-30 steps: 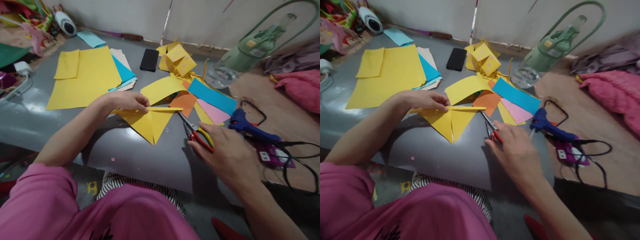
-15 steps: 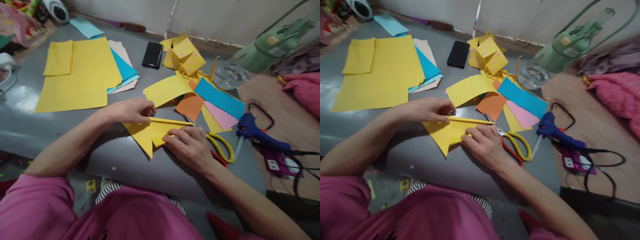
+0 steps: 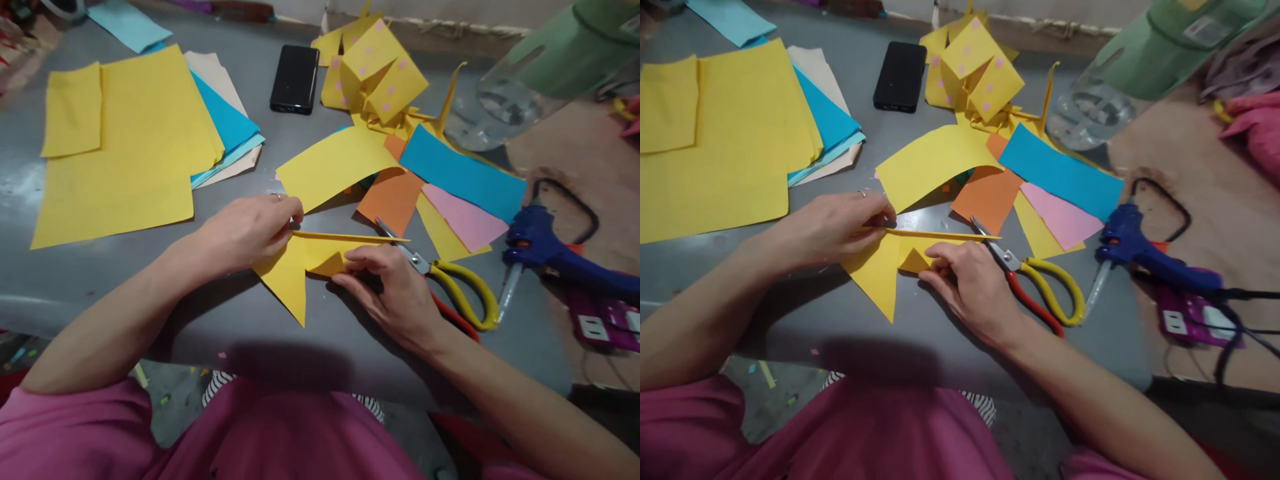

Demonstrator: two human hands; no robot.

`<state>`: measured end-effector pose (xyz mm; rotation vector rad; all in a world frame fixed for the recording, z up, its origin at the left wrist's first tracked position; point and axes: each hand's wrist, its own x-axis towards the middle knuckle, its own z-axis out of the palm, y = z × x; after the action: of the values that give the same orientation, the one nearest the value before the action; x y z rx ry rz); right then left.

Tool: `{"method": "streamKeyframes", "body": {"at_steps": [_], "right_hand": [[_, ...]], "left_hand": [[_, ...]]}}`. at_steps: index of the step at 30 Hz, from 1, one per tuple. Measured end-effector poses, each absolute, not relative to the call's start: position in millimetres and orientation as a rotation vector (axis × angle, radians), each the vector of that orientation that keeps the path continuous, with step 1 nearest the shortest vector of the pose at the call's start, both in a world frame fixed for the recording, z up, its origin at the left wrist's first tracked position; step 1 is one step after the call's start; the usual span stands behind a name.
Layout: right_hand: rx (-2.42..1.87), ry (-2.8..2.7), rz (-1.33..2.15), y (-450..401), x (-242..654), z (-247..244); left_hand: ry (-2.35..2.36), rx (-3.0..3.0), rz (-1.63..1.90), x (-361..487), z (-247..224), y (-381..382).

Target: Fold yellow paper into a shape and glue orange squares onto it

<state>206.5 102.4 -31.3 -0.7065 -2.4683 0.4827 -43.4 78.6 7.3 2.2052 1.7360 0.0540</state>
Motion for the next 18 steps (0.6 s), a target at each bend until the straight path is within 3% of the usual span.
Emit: {"method": "streamKeyframes", "body": {"at_steps": [8, 18], "right_hand": [[-0.788, -2.460, 0.520, 104.4, 204.1, -27.3], [-0.584, -2.628, 0.519, 110.4, 199.7, -28.6]], "left_hand": [[1.717, 2.226, 0.048, -41.8, 4.2, 80.0], [1.727, 2.247, 0.064, -41.5, 2.8, 80.6]]}}
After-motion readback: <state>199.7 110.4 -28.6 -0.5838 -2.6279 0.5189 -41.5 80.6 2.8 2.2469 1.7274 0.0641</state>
